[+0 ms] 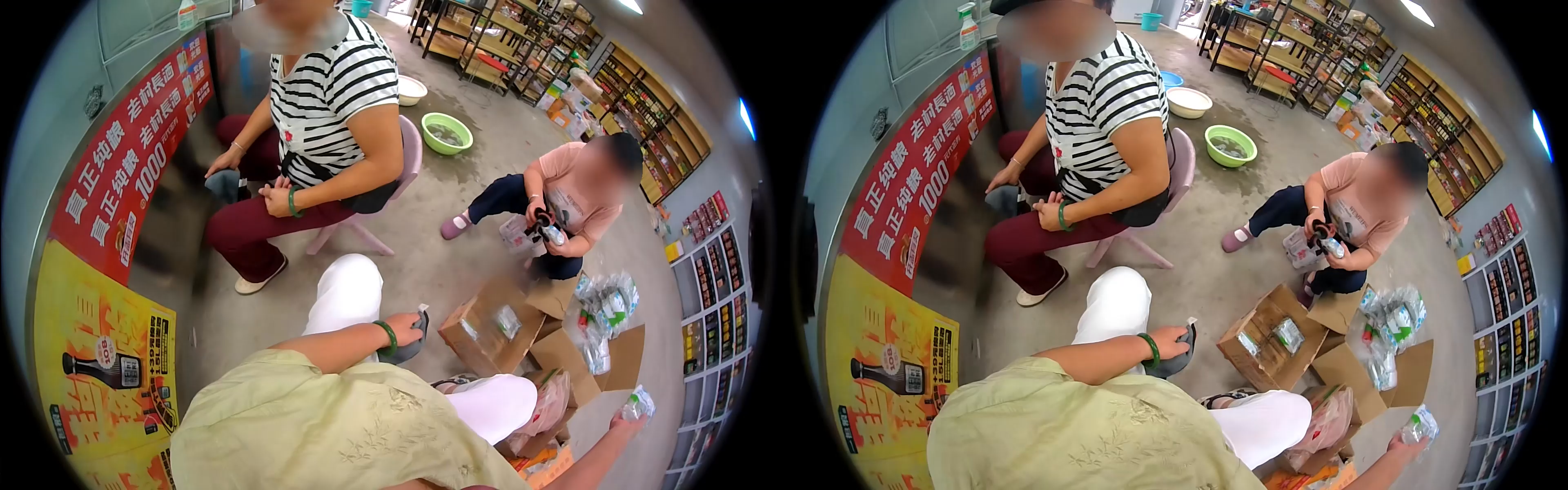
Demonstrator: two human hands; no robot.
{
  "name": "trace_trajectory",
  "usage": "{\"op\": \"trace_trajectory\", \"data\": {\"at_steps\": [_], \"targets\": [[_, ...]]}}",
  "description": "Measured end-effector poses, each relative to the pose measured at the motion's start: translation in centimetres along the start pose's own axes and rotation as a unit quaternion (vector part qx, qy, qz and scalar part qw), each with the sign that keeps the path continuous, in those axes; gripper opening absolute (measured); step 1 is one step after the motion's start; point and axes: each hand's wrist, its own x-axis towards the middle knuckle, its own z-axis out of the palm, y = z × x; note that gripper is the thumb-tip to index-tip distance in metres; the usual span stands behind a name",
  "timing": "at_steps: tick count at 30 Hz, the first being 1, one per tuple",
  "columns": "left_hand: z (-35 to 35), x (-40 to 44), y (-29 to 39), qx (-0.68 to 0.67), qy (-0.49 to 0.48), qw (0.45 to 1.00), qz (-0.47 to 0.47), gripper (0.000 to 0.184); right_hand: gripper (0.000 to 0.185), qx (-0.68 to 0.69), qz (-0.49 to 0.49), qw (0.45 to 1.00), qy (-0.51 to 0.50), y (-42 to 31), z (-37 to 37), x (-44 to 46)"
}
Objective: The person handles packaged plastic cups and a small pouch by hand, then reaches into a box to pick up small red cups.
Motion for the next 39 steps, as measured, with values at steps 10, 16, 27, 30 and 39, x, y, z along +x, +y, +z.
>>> {"op": "trace_trajectory", "data": {"at_steps": [10, 16, 27, 30, 39], "targets": [[-0.1, -0.1, -0.7, -0.013, 0.015, 1.0, 0.02, 0.038, 0.044, -0.008, -0.089, 0.996, 0.02, 0.8, -1.4, 2.1], [0.1, -0.1, -0.9, -0.01, 0.027, 0.999, 0.035, 0.035, 0.043, -0.061, 0.001, 0.994, -0.091, 1.3, 4.6, -0.4], [-0.4, 0.0, -0.2, -0.008, 0.021, 0.999, 0.031, 0.035, 0.059, -0.098, -0.154, 0.789, -0.587, -10.8, 31.7, -21.4], [0.0, -0.1, -0.5, 0.009, 0.035, 0.999, 0.025, 0.036, 0.059, -0.06, -0.239, 0.774, -0.583, -10.8, 30.2, -25.8], [-0.1, -0.4, -0.9, 0.04, 0.013, 0.999, 0.029, 0.035, 0.043, -0.431, -0.127, 0.678, -0.582, 4.9, 15.4, -27.2]]}}
